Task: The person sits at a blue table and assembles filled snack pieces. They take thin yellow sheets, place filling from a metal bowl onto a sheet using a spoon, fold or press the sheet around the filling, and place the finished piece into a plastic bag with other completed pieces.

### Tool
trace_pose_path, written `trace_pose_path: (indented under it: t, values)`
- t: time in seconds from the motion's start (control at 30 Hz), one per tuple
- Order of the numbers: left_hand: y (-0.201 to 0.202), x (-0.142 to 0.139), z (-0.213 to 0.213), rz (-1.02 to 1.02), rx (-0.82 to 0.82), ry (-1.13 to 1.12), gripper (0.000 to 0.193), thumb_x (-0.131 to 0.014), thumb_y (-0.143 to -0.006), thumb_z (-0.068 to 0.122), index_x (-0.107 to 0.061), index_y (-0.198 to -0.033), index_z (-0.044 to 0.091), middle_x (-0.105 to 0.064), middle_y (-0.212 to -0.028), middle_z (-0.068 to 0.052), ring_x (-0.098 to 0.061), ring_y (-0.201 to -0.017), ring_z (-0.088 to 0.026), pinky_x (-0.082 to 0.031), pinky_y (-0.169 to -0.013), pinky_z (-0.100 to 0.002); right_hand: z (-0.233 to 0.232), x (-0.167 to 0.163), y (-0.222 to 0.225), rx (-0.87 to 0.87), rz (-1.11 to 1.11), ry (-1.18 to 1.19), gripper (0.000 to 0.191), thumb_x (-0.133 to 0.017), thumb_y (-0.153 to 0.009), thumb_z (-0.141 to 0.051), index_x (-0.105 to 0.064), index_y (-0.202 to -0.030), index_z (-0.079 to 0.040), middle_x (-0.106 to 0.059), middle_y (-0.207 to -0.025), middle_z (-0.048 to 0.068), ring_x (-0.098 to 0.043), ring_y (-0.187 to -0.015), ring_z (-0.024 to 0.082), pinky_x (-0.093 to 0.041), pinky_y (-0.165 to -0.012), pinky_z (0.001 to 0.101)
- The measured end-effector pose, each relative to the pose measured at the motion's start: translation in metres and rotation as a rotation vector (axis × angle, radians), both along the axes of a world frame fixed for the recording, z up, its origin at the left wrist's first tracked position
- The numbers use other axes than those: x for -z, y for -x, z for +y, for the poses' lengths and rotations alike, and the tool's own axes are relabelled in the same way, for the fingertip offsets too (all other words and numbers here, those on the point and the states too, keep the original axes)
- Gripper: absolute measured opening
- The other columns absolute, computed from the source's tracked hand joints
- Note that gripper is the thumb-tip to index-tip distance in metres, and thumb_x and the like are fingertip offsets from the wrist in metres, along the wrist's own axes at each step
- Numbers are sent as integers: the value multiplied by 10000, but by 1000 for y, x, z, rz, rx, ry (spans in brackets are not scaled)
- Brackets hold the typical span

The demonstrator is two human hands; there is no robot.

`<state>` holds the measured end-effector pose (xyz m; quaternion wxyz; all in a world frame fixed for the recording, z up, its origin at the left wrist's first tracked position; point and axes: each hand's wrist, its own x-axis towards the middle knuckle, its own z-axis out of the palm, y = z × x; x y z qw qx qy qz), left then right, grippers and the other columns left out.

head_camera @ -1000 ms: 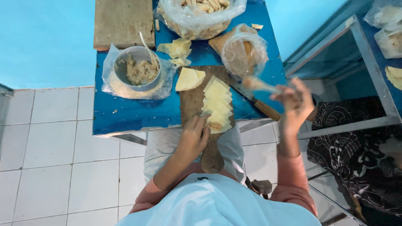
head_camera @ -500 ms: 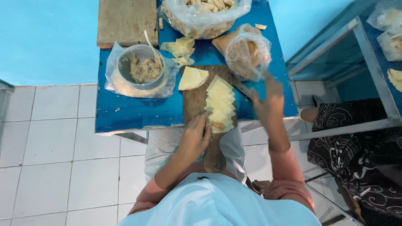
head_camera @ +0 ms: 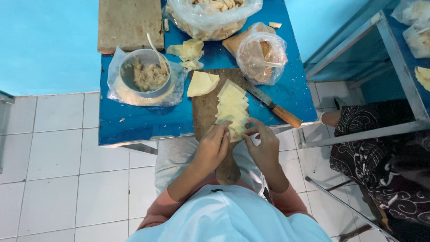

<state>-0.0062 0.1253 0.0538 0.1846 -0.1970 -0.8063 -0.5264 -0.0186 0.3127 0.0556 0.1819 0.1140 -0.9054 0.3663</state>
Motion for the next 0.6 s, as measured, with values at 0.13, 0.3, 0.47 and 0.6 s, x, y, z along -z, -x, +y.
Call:
trace_pose_path:
  t: [0.13, 0.3, 0.47, 0.6]
  values:
    - [1, 1, 0, 14, 2, 59, 348, -626, -926, -29, -602, -1271, 5, -633, -998, -175, -613, -972, -381, -496, -855, -466, -4, 2, -4, -1, 11, 40, 519, -793, -817, -21, -634, -1306, -90, -736, -888, 36, -707, -794, 185, -551, -680, 318]
    - [1, 2, -1, 89, -23, 77, 265, -666, -892, -21, -635, -1153, 10, -625, -1081, -167, -599, -1004, -387, -496, -868, -460, -14, 2, -7, -13, -5, 176, 538, -732, -855, 68, -597, -1360, -60, -688, -979, 83, -716, -845, 162, -605, -721, 280]
    - [1, 4, -3, 102, -42, 123, 172, -711, -842, -12, -684, -1010, 7, -623, -1071, -145, -594, -994, -359, -507, -852, -434, -20, 3, -8, -43, 46, 230, 620, -755, -788, 97, -574, -1368, -26, -607, -1056, 119, -704, -880, 178, -615, -751, 284]
    - [3, 5, -4, 113, -30, 128, 177, -709, -833, -7, -688, -1009, -3, -625, -1080, -146, -590, -998, -356, -508, -852, -433, -27, 8, -11, -28, 151, 164, 593, -780, -787, 87, -579, -1331, -33, -618, -1083, 118, -713, -885, 179, -601, -748, 293]
